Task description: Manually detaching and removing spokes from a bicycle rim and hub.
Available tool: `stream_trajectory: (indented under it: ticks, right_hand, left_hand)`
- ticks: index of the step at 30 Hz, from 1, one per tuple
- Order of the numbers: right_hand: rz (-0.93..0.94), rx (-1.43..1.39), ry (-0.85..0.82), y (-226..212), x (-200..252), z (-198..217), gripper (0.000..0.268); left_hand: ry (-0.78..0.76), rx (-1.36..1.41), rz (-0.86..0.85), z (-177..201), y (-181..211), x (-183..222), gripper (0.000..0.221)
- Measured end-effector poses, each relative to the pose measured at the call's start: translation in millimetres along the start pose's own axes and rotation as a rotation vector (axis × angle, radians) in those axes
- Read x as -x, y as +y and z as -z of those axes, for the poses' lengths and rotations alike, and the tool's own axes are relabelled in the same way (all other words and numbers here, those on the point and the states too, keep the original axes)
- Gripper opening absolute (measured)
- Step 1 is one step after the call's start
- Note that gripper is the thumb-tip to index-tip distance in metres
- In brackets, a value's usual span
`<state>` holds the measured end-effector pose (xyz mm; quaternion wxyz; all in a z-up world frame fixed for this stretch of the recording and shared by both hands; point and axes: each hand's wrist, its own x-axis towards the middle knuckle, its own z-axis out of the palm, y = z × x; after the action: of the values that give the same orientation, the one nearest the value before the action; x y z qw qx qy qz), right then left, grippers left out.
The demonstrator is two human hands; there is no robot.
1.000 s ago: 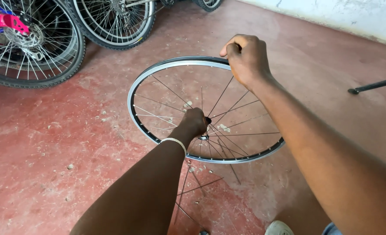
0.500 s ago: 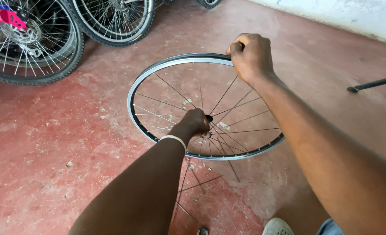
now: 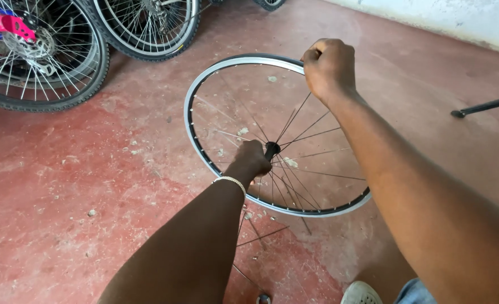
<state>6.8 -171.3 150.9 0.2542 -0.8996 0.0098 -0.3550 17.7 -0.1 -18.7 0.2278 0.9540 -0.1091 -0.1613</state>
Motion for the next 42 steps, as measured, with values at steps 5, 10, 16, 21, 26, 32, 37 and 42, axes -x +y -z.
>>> stream_trajectory:
  ticks: [5, 10, 16, 21, 26, 32, 37, 42]
  right_hand:
    - [-0.078, 0.044, -0.032, 1.1, 0.2, 4.9, 0.02]
    - [-0.036, 0.08, -0.01, 19.9, -2.2, 1.4, 0.019]
    - [0.078, 0.084, 0.025, 30.1, 0.3, -0.9, 0.021]
    - [0.256, 0.159, 0.095, 42.6, 8.7, -4.6, 0.016]
    - [0.198, 0.204, 0.053, 33.1, 11.4, -0.6, 0.018]
    - [0.23, 0.253, 0.056, 49.0, 9.3, 0.0, 0.016]
    - [0.286, 0.261, 0.11, 52.4, 12.5, -4.7, 0.019]
    - [0.29, 0.209, 0.086, 39.7, 9.3, -3.6, 0.016]
  left_hand:
    - [-0.239, -0.149, 0.026, 44.5, 3.7, 45.0, 0.009]
    - [-0.445, -0.139, 0.117, 34.4, -22.4, 17.3, 0.012]
    - [-0.489, 0.456, 0.138, 40.6, -4.9, 36.8, 0.015]
    - [-0.279, 1.152, 0.4, 6.7, 5.1, 5.1, 0.013]
    - [-0.277, 0.66, 0.2, 33.2, 14.3, 50.4, 0.014]
    - [-0.641, 0.278, 0.121, 50.6, 1.3, 57.0, 0.029]
    - [-0.858, 0.385, 0.149, 36.5, -19.9, 35.7, 0.04]
    - [-0.417, 0.82, 0.248, 16.0, 5.0, 16.1, 0.028]
